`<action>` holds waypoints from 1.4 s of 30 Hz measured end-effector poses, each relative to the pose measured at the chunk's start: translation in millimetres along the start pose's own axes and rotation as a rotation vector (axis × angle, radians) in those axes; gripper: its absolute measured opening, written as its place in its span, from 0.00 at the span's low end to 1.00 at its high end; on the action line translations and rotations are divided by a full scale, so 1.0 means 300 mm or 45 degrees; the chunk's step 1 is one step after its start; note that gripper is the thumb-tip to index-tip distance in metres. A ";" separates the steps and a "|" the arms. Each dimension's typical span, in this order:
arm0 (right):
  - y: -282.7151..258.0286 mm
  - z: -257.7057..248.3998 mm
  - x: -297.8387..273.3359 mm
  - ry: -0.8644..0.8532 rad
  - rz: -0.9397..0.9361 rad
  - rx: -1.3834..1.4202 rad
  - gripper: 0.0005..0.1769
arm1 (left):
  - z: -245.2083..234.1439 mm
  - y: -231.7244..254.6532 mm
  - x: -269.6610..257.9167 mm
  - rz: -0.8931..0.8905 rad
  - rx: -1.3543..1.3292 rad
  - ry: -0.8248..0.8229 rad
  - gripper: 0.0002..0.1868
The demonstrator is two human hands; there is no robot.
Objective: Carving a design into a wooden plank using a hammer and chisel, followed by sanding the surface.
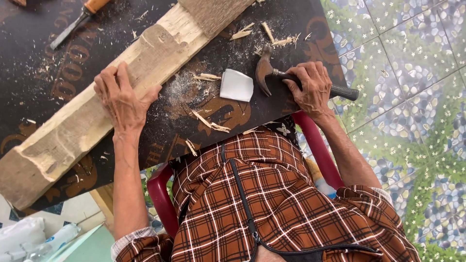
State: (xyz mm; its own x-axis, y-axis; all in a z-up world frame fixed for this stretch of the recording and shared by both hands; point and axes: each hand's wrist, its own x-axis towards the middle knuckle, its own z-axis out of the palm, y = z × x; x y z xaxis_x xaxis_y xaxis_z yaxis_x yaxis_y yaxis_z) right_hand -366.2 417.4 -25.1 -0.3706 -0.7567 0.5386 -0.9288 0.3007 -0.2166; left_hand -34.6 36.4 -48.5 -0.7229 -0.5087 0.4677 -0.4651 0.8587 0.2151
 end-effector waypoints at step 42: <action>-0.281 0.371 0.546 -0.108 -0.475 0.094 0.22 | 0.025 -0.097 0.230 0.236 0.029 -0.010 0.41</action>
State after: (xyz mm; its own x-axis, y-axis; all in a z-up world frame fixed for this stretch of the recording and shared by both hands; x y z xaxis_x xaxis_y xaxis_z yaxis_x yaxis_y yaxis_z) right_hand -348.5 203.6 -9.4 -0.0027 -0.8526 0.5226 -0.9959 -0.0448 -0.0782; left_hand -74.9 -24.1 -29.0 -0.8012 -0.3421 0.4910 -0.3348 0.9363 0.1059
